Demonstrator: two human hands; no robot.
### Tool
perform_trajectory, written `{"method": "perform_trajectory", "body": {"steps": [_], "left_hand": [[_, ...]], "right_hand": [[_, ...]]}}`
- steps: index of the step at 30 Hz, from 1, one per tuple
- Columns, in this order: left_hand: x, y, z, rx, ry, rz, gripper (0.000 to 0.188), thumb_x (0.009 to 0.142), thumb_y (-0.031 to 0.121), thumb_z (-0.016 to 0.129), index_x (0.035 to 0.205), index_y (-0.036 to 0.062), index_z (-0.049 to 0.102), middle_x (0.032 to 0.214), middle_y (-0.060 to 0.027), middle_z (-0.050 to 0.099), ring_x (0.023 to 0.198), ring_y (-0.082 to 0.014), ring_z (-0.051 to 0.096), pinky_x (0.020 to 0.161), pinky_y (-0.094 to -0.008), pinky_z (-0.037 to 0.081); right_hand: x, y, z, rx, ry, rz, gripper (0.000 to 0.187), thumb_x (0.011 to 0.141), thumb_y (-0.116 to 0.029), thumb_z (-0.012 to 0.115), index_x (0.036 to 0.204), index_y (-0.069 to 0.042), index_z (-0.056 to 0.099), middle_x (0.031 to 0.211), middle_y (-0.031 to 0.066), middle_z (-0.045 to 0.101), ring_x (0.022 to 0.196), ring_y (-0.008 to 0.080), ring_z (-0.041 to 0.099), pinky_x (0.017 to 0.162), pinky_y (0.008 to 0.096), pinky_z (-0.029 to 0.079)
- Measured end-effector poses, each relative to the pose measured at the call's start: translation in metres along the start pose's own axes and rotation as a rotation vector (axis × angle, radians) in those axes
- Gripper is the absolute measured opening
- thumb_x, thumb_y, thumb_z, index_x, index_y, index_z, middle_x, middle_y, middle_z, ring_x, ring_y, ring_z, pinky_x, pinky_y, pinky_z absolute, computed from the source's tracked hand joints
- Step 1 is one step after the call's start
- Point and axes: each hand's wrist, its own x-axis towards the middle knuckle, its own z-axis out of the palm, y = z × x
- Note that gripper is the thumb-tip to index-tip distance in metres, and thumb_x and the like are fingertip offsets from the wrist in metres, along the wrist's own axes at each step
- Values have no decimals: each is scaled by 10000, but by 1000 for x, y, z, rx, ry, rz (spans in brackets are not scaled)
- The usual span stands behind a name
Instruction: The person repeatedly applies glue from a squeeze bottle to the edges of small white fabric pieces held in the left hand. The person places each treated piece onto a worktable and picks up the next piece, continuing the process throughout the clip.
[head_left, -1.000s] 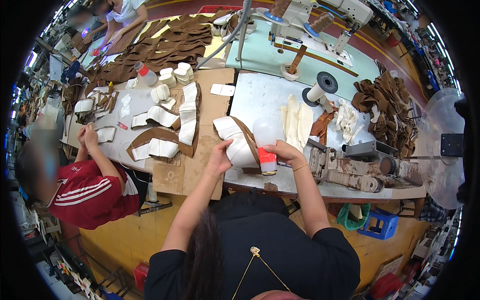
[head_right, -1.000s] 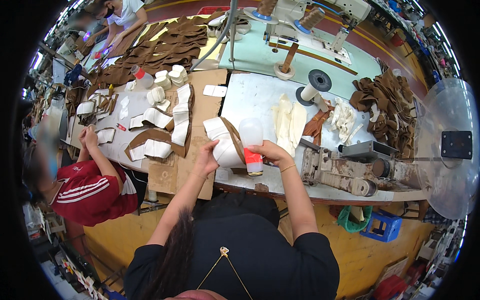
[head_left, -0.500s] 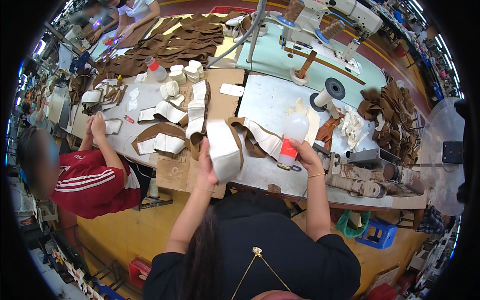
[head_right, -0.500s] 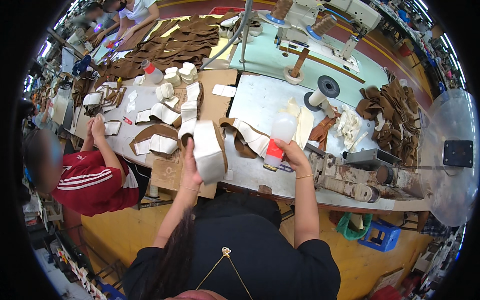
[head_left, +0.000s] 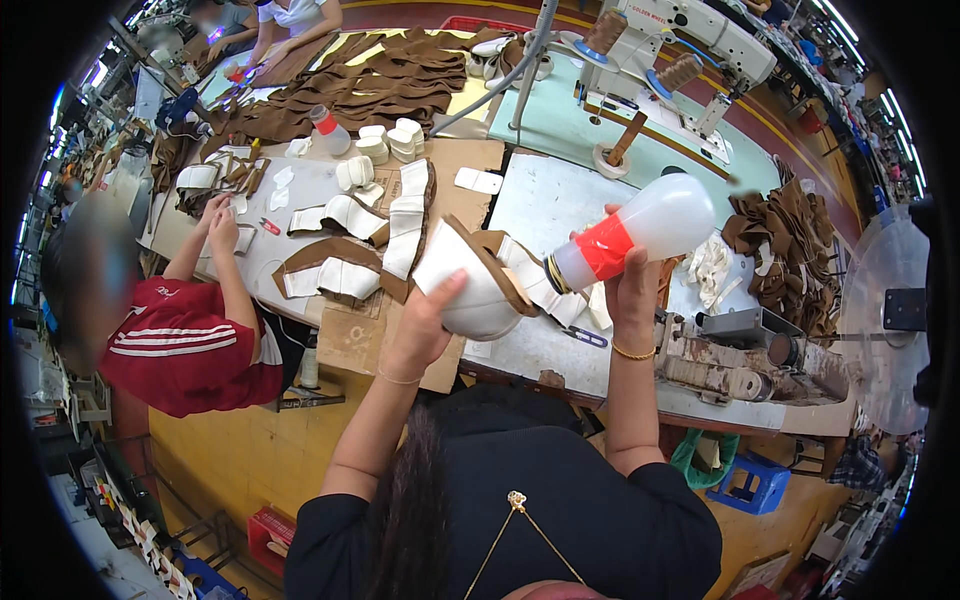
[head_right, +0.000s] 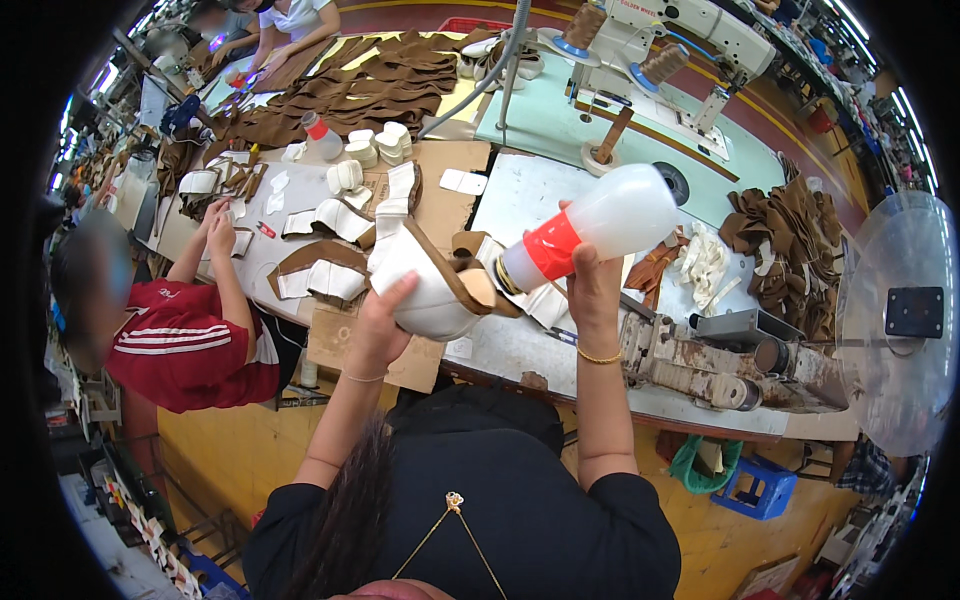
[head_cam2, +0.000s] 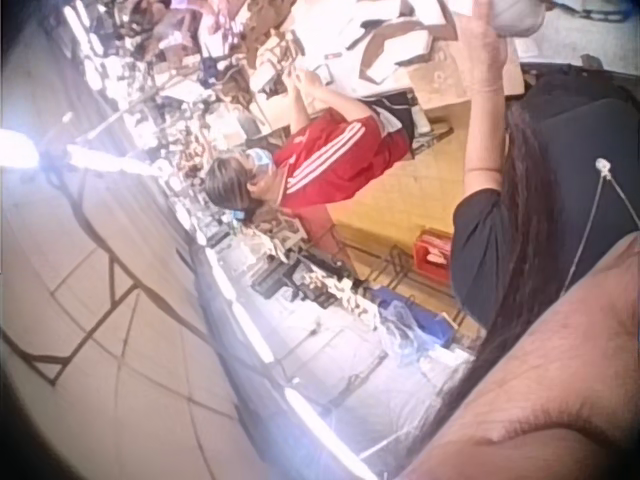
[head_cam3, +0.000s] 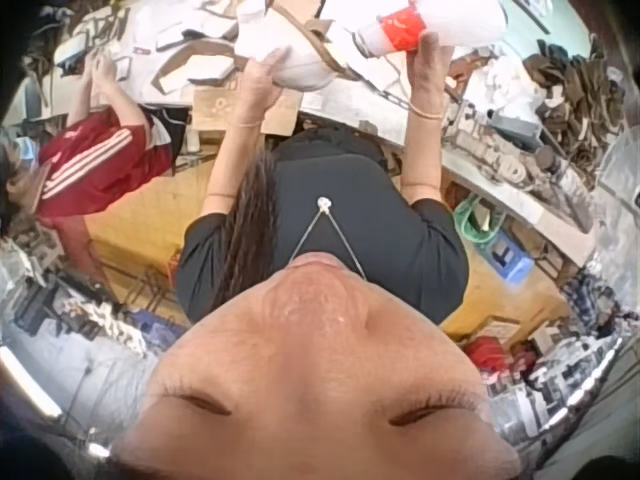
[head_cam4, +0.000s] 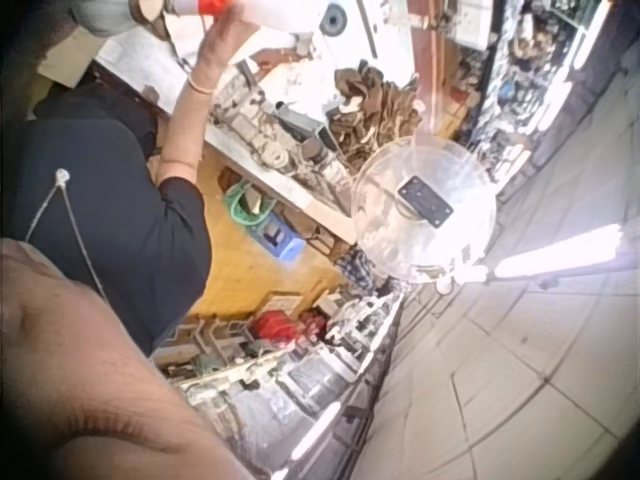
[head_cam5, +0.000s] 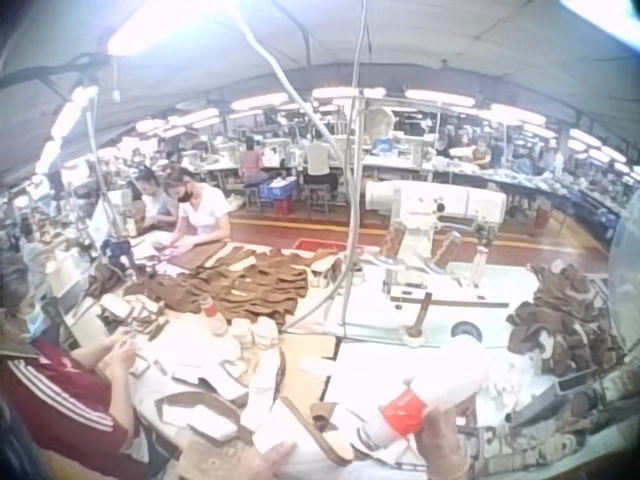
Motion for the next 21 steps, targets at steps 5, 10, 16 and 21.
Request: {"method": "perform_trajectory", "body": {"steps": [5,10,16,21], "left_hand": [[-18,6,17,170,-116,108,440,853,133,592,1239,-10,435,1161,-104,529,1080,-177,502,926,-311,392],[-24,12,26,-14,-75,86,434,864,69,547,1268,-3,408,1186,-101,526,1096,-200,512,930,-345,413],[-29,8,32,86,-87,157,424,853,63,556,1253,6,428,1187,-94,531,1085,-197,523,922,-346,424],[-33,4,18,-15,-54,100,429,843,52,518,1259,3,422,1189,-107,530,1098,-209,519,939,-351,414]], "right_hand": [[6,-26,45,30,43,-214,828,705,-439,717,1266,14,310,1210,169,461,1036,295,552,855,438,518],[-6,-33,78,33,8,-302,832,678,-355,761,1255,27,298,1217,162,437,1011,373,569,846,474,521],[-16,-23,81,-231,-163,-267,674,666,-301,797,1177,-36,446,1114,111,544,1019,255,567,848,390,489],[24,-37,73,-530,-16,-241,336,697,-229,785,921,-18,651,848,54,664,721,126,624,608,272,506]]}}
